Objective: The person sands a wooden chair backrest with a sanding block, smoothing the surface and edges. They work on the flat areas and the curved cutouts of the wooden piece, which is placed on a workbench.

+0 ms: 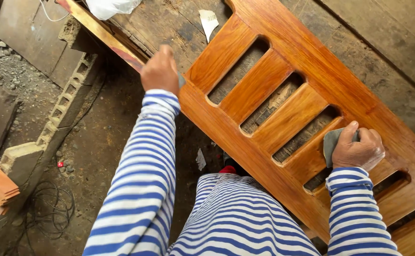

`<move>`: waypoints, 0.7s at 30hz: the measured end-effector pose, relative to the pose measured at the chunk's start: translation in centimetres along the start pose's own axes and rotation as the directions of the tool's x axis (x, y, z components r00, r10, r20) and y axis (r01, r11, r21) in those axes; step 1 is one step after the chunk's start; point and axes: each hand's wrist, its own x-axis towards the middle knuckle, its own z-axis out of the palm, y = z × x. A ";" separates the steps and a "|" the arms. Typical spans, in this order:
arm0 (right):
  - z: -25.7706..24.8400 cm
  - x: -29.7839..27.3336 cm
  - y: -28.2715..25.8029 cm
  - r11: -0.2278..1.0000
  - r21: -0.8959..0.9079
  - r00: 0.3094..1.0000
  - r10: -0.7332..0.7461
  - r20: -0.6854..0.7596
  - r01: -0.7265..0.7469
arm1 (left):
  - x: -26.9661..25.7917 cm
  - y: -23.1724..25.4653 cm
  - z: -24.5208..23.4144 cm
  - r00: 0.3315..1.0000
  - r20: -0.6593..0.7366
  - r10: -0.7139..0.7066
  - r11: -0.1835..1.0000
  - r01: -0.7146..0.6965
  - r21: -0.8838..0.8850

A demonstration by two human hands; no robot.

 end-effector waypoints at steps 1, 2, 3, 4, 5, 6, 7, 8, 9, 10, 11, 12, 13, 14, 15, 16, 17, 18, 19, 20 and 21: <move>0.0 0.1 0.1 1.000 0.001 1.000 -0.001 0.003 0.001 | -0.1 0.2 0.0 1.000 0.002 -0.001 1.000 0.001 0.002; 0.0 0.1 0.1 1.000 0.007 1.000 -0.005 -0.001 0.005 | -0.2 0.4 0.0 1.000 -0.028 -0.006 1.000 0.007 0.015; 0.0 0.1 0.1 1.000 0.013 1.000 -0.010 -0.005 0.010 | -0.3 0.7 -0.1 0.998 -0.059 -0.011 1.000 0.013 0.027; -0.4 0.2 -0.2 1.000 0.017 1.000 -0.008 -0.010 0.008 | -1.4 2.9 -1.1 0.998 -0.064 -0.008 1.000 0.010 0.029; -0.7 0.3 -0.6 0.999 0.037 1.000 0.022 0.008 -0.023 | -2.6 5.2 -2.2 0.991 -0.117 0.066 0.981 -0.086 -0.174; -1.0 0.4 -1.2 0.997 0.059 0.999 0.046 0.027 -0.048 | -3.8 7.1 -3.4 0.975 -0.183 0.123 0.915 -0.183 -0.360; -0.6 0.4 -0.9 0.997 0.067 0.999 0.042 0.023 -0.043 | -5.0 9.6 -4.4 0.974 -0.191 0.122 0.917 -0.184 -0.353; -0.3 0.3 -0.5 0.998 0.052 1.000 0.025 0.003 -0.026 | -6.4 12.1 -5.4 0.903 0.313 0.295 0.920 -0.180 -0.347; 0.0 0.1 0.0 0.999 0.037 1.000 0.009 -0.016 -0.008 | -7.8 14.6 -6.3 0.569 0.725 0.388 0.920 -0.187 -0.345; 0.2 0.1 0.2 0.999 0.037 1.000 0.004 -0.021 -0.003 | -9.8 14.9 -5.8 0.574 0.721 0.387 0.920 -0.185 -0.346; 0.5 0.2 0.5 1.000 0.020 0.999 -0.011 -0.034 0.012 | -11.8 15.3 -5.2 0.758 0.385 0.527 0.818 -0.330 -0.470; 0.7 -0.1 0.8 1.000 0.000 0.999 -0.023 -0.040 0.023 | -14.2 15.7 -4.7 0.812 -0.008 0.584 0.693 -0.503 -0.517; 0.5 -0.1 0.6 1.000 -0.002 0.999 -0.026 -0.038 0.026 | -13.6 14.6 -3.9 0.814 -0.007 0.581 0.694 -0.500 -0.519; 0.4 0.0 0.5 1.000 0.010 0.999 -0.023 -0.040 0.024 | -13.1 13.6 -3.1 0.836 0.007 0.549 0.737 -0.480 -0.476; 0.3 0.0 0.4 1.000 0.021 0.999 -0.021 -0.042 0.022 | -12.5 12.6 -2.3 0.857 0.019 0.515 0.777 -0.458 -0.432; 0.5 0.0 0.5 1.000 0.021 0.999 -0.020 -0.038 0.021 | -9.8 10.8 -2.8 0.857 0.023 0.515 0.778 -0.456 -0.433; 0.6 -0.1 0.7 1.000 0.012 0.999 -0.021 -0.044 0.022 | -7.0 9.1 -3.3 0.882 0.289 0.372 0.917 -0.300 -0.263; 0.7 0.0 0.8 1.000 0.005 0.998 -0.023 -0.053 0.023 | -4.1 7.4 -3.8 0.847 0.505 0.165 0.985 -0.168 -0.040; 0.7 -0.1 0.9 1.000 0.004 0.998 -0.023 -0.052 0.023 | -3.7 4.3 -2.2 0.847 0.506 0.164 0.985 -0.167 -0.040; 0.8 -0.1 0.9 1.000 0.006 0.997 -0.031 -0.064 0.031 | -3.2 1.3 -0.6 0.960 0.247 0.133 0.983 -0.160 0.091; 0.8 0.0 1.0 0.999 0.008 0.996 -0.038 -0.077 0.039 | -2.8 -1.8 1.0 0.991 -0.035 0.126 0.970 -0.116 0.215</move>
